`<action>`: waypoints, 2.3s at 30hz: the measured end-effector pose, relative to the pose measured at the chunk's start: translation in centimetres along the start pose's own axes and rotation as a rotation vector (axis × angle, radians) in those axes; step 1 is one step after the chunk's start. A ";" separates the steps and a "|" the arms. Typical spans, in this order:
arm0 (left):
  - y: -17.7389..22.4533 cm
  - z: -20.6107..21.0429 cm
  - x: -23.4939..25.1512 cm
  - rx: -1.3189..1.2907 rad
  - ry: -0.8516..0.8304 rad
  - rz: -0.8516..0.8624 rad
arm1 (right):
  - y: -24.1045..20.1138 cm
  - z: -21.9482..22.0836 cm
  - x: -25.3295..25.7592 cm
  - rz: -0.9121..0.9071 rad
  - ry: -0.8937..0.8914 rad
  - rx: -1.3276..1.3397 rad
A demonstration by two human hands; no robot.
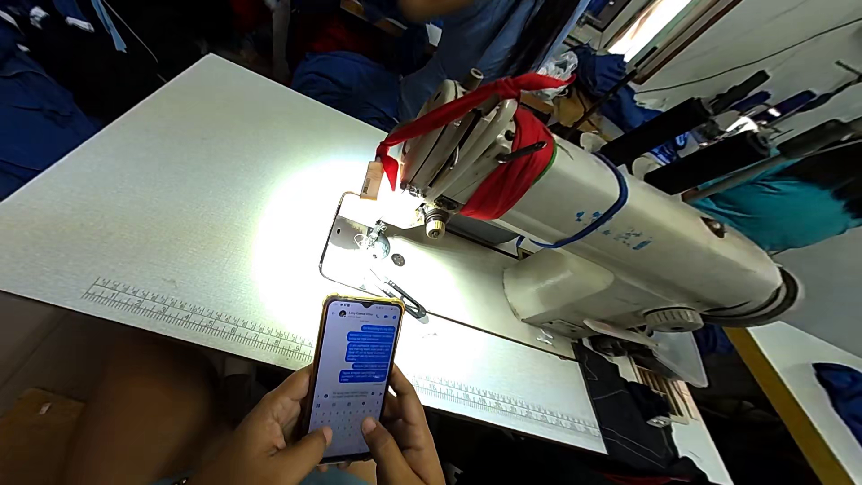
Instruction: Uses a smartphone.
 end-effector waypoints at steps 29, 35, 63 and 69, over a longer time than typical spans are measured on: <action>-0.1 -0.2 0.2 -0.039 -0.091 -0.021 | -0.2 -0.2 0.2 -0.123 0.021 -0.053; -0.1 -0.4 0.0 -0.029 -0.040 -0.036 | -0.3 -0.8 0.1 -0.045 -0.115 0.018; -0.3 -0.5 -0.1 -0.062 -0.059 -0.046 | -0.4 -1.0 0.1 -0.005 -0.151 -0.021; -0.2 -0.4 -0.1 -0.051 -0.049 -0.042 | -0.6 -1.0 0.0 -0.002 -0.144 -0.029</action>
Point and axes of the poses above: each hand's wrist, its own x-axis towards the middle knuckle, its own z-axis out of the palm, y = z × x, the point moved 1 cm from there along x, towards the middle knuckle, and after that the axes turned 15 degrees about -z, right-handed, at the moved point
